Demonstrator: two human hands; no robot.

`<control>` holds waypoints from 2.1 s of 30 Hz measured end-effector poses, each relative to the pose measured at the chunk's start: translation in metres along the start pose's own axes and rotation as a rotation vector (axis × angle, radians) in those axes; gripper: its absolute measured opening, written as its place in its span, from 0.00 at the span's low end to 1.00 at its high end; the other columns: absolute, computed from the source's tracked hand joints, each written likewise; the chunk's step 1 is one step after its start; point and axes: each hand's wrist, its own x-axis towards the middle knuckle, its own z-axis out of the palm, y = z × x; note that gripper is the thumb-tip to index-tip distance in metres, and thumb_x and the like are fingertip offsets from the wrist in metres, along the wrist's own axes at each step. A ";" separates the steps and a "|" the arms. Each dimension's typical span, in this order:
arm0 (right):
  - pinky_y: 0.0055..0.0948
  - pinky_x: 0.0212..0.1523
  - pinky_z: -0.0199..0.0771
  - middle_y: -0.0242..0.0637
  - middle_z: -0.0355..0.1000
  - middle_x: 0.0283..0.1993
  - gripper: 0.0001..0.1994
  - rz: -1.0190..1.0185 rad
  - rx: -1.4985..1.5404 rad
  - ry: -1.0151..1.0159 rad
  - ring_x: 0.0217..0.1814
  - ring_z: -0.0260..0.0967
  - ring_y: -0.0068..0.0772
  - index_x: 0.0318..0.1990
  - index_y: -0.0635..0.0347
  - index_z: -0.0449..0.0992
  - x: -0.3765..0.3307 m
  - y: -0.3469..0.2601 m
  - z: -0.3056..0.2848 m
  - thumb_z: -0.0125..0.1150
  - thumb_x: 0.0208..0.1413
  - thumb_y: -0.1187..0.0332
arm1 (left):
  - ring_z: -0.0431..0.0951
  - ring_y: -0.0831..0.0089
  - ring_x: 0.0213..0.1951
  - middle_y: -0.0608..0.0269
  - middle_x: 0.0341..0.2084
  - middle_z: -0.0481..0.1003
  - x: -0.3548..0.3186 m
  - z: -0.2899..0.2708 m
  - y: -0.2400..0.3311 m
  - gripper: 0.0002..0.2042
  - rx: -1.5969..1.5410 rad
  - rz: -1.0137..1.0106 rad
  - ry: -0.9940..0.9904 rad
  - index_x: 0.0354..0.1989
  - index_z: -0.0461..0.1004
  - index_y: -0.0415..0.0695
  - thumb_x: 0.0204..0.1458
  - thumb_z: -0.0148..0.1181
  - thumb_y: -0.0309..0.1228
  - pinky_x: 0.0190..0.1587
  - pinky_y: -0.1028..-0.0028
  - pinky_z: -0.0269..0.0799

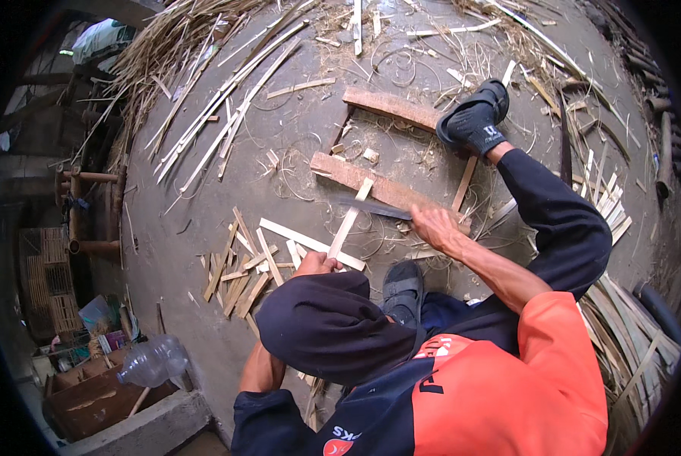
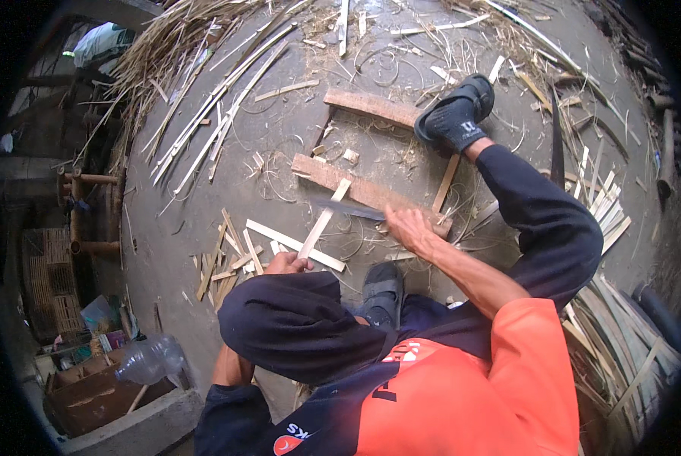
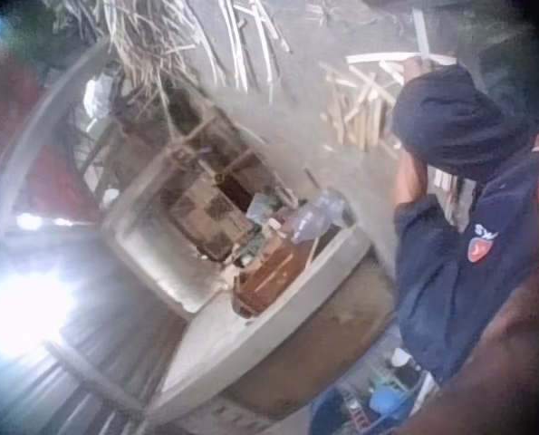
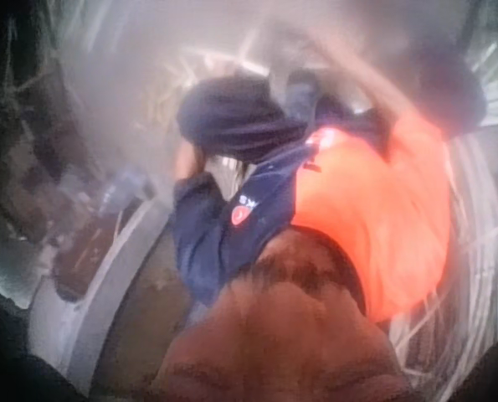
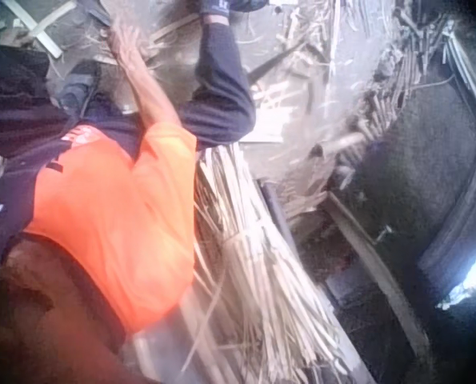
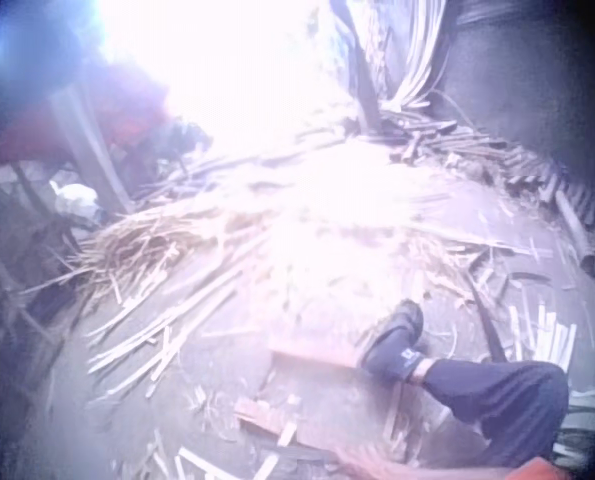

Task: The person sits on the floor and uses a large knife to split thin wooden strips into smaller pieces. They repeatedly pick up strips, position them on a wooden block, and strike them with the knife to separate them.

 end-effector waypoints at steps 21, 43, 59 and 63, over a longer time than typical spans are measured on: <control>0.44 0.25 0.70 0.51 0.71 0.27 0.12 -0.235 -0.024 0.006 0.28 0.71 0.50 0.34 0.63 0.61 -0.042 -0.007 0.002 0.50 0.52 0.63 | 0.72 0.75 0.28 0.62 0.22 0.72 -0.018 0.002 -0.024 0.09 -0.887 -0.188 -0.068 0.35 0.70 0.38 0.52 0.51 0.31 0.30 0.78 0.67; 0.48 0.27 0.70 0.56 0.70 0.26 0.09 0.144 0.026 0.003 0.29 0.70 0.55 0.34 0.65 0.60 -0.034 0.006 0.025 0.46 0.51 0.68 | 0.72 0.74 0.29 0.63 0.23 0.73 -0.028 0.003 -0.025 0.10 -0.868 -0.128 -0.047 0.37 0.71 0.38 0.52 0.51 0.33 0.31 0.77 0.67; 0.36 0.18 0.67 0.44 0.67 0.17 0.13 0.395 0.742 0.126 0.17 0.67 0.38 0.30 0.67 0.65 -0.050 -0.006 0.023 0.53 0.51 0.63 | 0.73 0.74 0.30 0.62 0.26 0.74 -0.013 -0.001 -0.046 0.12 -0.794 -0.071 0.012 0.39 0.71 0.38 0.53 0.52 0.34 0.32 0.76 0.67; 0.27 0.16 0.66 0.33 0.64 0.16 0.10 0.480 0.902 0.126 0.16 0.65 0.25 0.29 0.65 0.65 -0.061 -0.010 0.047 0.55 0.48 0.67 | 0.73 0.73 0.30 0.61 0.27 0.74 0.014 0.002 -0.062 0.13 -0.676 -0.014 0.044 0.40 0.71 0.39 0.53 0.52 0.35 0.33 0.76 0.67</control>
